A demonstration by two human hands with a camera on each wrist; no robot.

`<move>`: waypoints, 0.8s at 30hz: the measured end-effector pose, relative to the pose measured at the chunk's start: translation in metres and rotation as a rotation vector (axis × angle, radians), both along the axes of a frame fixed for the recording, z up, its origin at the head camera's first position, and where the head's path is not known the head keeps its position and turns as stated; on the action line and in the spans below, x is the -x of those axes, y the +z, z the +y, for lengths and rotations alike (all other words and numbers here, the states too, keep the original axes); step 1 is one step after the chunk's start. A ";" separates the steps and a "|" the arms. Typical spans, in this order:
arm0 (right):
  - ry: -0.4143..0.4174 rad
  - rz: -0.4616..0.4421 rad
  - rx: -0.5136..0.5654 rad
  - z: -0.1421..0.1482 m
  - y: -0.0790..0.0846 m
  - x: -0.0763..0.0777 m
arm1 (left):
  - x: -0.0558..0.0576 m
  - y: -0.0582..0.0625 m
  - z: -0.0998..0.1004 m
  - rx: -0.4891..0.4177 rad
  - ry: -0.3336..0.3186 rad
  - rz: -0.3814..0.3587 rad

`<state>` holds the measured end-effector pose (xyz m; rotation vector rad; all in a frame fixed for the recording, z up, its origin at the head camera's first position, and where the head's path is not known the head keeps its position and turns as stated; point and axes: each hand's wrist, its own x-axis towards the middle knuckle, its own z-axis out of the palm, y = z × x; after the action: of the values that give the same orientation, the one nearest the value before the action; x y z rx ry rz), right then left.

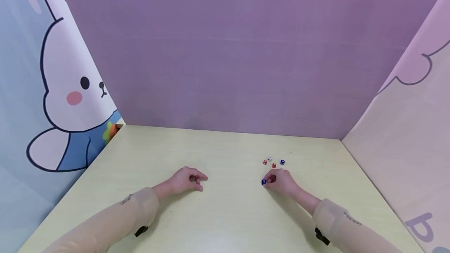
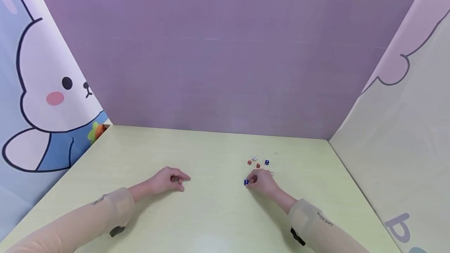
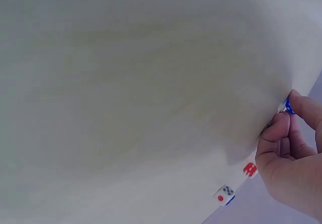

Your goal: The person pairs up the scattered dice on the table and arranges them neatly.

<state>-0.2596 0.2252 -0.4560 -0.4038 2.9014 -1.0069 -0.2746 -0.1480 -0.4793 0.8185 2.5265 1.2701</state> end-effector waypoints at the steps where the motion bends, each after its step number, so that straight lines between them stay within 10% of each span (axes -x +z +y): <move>1: 0.005 -0.006 0.008 -0.001 0.000 -0.002 | 0.000 0.000 0.000 -0.002 -0.006 -0.002; 24: -0.004 -0.168 0.203 -0.041 -0.007 -0.020 | 0.000 0.003 0.003 -0.002 0.007 -0.051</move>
<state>-0.2391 0.1844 -0.4625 -0.3046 2.6631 -1.2747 -0.2744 -0.1448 -0.4762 0.7690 2.4911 1.2788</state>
